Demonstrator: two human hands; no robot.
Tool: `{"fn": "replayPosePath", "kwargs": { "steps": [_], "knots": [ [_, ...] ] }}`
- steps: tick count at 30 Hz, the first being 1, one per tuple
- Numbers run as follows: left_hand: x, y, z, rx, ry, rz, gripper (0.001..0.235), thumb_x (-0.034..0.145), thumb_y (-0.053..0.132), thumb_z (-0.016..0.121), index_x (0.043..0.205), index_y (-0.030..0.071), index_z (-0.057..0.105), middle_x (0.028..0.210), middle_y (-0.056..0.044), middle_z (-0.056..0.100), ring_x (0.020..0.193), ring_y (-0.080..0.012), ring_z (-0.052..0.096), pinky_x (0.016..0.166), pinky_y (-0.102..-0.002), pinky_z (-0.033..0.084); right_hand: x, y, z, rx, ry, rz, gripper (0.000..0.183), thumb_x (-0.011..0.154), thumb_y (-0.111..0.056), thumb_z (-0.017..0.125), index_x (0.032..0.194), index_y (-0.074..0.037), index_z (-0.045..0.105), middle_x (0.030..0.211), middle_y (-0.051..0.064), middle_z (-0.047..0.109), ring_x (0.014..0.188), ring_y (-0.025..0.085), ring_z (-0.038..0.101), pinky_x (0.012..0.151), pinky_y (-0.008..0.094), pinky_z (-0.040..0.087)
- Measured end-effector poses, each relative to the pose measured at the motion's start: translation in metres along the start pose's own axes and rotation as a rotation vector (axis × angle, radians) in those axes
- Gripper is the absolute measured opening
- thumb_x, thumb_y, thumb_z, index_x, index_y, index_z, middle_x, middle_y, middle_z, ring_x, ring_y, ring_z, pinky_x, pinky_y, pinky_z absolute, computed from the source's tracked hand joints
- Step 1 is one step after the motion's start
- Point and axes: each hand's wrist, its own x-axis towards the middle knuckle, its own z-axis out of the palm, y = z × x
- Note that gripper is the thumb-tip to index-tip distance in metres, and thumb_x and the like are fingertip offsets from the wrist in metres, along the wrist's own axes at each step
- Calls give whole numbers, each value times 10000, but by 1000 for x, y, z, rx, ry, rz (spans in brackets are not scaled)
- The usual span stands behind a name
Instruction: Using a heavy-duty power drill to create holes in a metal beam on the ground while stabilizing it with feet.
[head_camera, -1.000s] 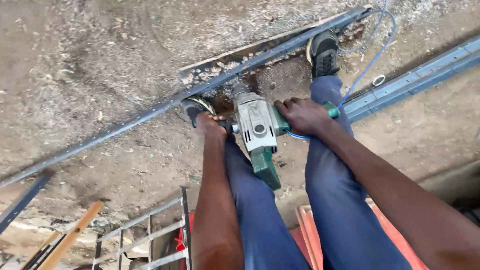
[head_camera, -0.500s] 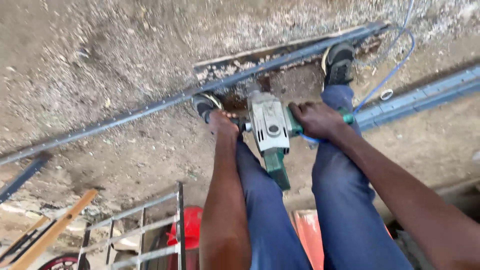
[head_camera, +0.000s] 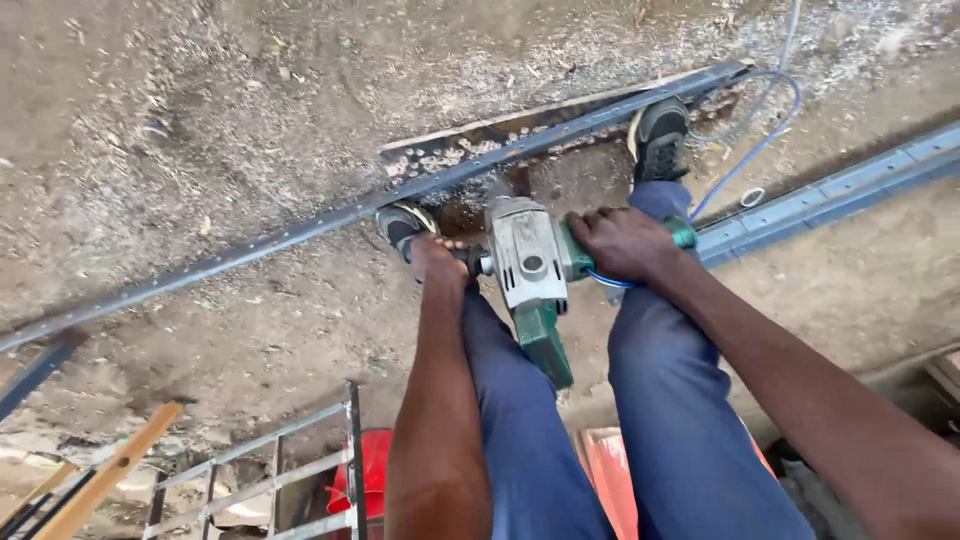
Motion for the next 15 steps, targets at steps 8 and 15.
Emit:
{"fn": "replayPosePath", "kwargs": {
  "steps": [8, 15],
  "knots": [
    [-16, 23, -3, -39, 9, 16, 155, 953, 57, 480, 802, 94, 486, 661, 1, 390, 510, -165, 477, 439, -330, 461, 12, -3, 7, 23, -93, 13, 619, 835, -412, 633, 1278, 11, 545, 1010, 222, 715, 963, 448, 735, 693, 570, 623],
    [-37, 35, 8, -120, 90, -3, 68, 921, 37, 492, 856, 57, 490, 685, -24, 425, 525, -169, 465, 405, -337, 432, 18, -12, -18, 82, -120, 54, 585, 866, -369, 621, 1301, 15, 553, 1053, 256, 703, 1011, 494, 708, 688, 620, 607]
  ]
}}
